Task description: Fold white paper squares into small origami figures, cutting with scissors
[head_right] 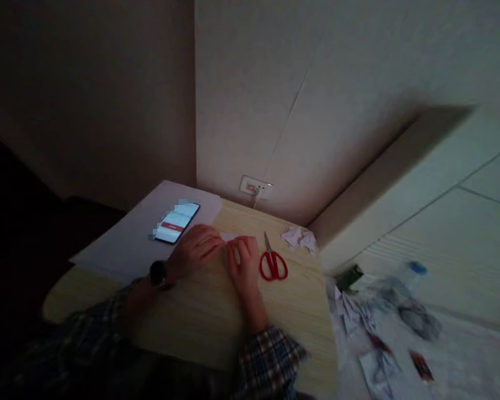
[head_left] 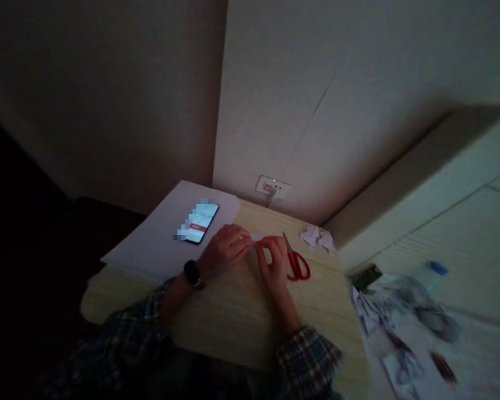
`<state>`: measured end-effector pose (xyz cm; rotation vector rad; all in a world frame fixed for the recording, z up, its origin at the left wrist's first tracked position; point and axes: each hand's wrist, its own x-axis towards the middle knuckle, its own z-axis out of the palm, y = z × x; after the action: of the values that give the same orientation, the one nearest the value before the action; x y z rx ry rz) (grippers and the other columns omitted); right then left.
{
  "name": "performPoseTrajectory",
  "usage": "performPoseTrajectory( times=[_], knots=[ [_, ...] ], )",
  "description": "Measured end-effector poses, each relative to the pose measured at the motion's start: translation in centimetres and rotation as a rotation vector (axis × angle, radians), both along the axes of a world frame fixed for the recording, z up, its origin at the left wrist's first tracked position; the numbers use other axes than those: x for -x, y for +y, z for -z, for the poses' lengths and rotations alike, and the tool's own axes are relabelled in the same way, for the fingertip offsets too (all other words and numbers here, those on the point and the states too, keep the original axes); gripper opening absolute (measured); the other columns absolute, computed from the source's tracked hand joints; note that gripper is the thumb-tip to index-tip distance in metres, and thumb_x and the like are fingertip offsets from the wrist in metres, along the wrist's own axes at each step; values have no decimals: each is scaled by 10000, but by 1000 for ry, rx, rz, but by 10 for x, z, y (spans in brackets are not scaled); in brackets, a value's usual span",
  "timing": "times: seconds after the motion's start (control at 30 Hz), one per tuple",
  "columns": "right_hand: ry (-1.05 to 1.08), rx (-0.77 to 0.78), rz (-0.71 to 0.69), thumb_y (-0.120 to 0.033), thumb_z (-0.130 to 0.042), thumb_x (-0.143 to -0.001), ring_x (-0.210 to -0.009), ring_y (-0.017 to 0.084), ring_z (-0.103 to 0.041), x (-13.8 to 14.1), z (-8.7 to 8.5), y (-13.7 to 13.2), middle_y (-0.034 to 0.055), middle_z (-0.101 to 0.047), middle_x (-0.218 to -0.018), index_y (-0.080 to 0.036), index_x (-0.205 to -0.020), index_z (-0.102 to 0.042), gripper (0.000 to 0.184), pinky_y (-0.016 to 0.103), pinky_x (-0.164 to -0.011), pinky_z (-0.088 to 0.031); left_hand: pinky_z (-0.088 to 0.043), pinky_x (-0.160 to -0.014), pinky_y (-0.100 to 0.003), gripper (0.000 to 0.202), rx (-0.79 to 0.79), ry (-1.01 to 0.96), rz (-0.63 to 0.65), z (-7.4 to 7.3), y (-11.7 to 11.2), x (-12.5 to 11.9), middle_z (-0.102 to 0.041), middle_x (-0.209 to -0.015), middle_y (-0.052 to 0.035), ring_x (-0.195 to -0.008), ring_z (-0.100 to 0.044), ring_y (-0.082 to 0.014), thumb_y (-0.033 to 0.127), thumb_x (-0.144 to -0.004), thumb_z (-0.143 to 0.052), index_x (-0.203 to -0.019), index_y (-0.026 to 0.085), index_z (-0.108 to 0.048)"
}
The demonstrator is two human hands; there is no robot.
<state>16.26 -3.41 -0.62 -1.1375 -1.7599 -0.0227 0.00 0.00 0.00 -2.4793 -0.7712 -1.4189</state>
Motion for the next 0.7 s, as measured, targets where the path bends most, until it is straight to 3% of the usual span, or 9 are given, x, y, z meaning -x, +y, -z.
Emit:
performPoseTrajectory(
  times=[0.47, 0.7],
  knots=[
    [9, 16, -12, -138, -561, -880, -809, 195, -549, 0, 5, 1, 26, -592, -816, -211, -858, -598, 85, 343, -718, -474, -497, -727, -312, 101, 49, -7, -14, -3, -2, -1, -658, -797, -42, -776, -582, -173, 100, -877, -549, -834, 159, -619],
    [-46, 21, -8, -142, -555, -889, -820, 199, -551, 1, -2, -2, 38, -592, -837, -221, -895, -612, 98, 341, -714, -474, -488, -739, -325, 74, 81, -26, -13, -2, -3, 0, -657, -813, -51, -799, -580, -183, 125, -878, -560, -863, 162, -622]
  ],
)
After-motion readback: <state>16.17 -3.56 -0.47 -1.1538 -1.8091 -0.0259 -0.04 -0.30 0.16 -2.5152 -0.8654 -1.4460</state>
